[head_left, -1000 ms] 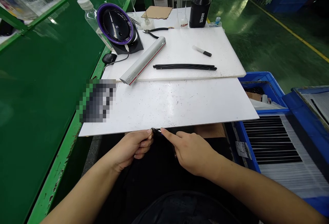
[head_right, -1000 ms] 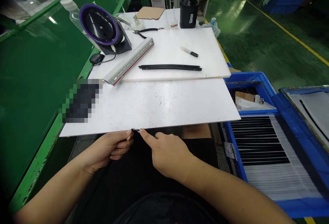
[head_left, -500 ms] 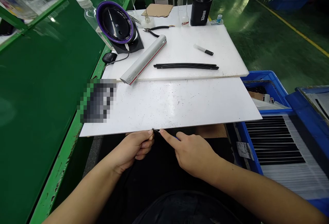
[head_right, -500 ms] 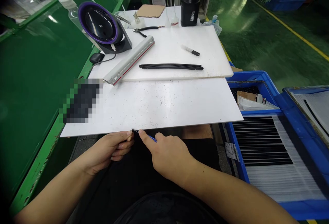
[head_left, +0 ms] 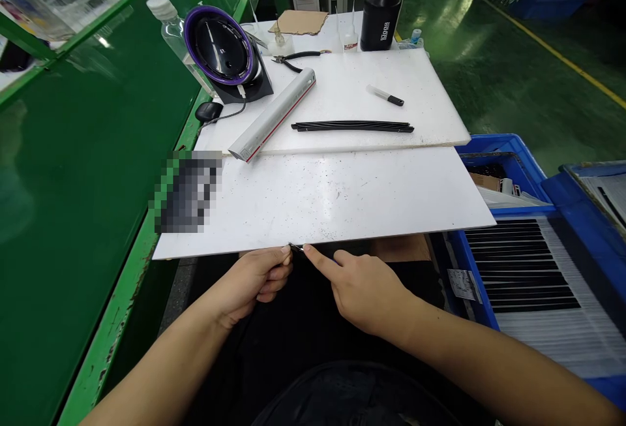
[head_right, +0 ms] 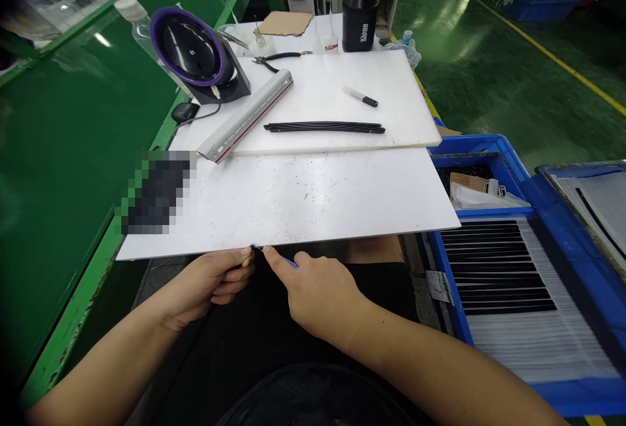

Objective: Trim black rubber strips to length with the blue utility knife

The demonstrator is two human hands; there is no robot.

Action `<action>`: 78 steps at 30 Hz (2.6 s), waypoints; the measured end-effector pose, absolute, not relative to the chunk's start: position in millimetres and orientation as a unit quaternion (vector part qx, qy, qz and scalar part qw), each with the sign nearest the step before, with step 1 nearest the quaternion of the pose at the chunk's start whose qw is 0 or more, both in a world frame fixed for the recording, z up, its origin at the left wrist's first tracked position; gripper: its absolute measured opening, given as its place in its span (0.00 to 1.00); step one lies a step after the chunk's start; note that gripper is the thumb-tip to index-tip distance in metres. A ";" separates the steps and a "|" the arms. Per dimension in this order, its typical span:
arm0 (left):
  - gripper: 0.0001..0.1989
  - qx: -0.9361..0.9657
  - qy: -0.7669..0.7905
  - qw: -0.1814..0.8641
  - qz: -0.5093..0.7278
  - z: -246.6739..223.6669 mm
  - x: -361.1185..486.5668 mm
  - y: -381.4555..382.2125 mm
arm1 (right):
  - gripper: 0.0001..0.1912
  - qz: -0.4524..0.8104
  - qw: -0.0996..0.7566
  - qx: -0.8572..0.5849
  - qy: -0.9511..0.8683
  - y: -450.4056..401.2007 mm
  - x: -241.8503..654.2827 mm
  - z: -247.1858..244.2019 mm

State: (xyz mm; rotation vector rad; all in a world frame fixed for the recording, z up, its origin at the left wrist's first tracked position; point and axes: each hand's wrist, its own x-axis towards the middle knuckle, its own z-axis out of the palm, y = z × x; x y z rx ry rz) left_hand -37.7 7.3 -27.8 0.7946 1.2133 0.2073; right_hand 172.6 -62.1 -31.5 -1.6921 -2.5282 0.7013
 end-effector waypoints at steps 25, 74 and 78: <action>0.18 0.360 0.553 0.745 0.092 -27.5 -39.0 7.4 | 0.36 0.220 0.009 -0.544 -0.810 -63.9 173.8 -35.7; 0.15 0.417 0.533 0.715 0.174 23.5 -30.5 -25.1 | 0.35 0.428 0.355 -0.513 -0.654 -105.7 169.0 -47.6; 0.15 0.404 0.541 0.713 0.188 21.0 -27.9 -27.0 | 0.34 0.429 0.351 -0.507 -0.660 -103.5 166.6 -48.4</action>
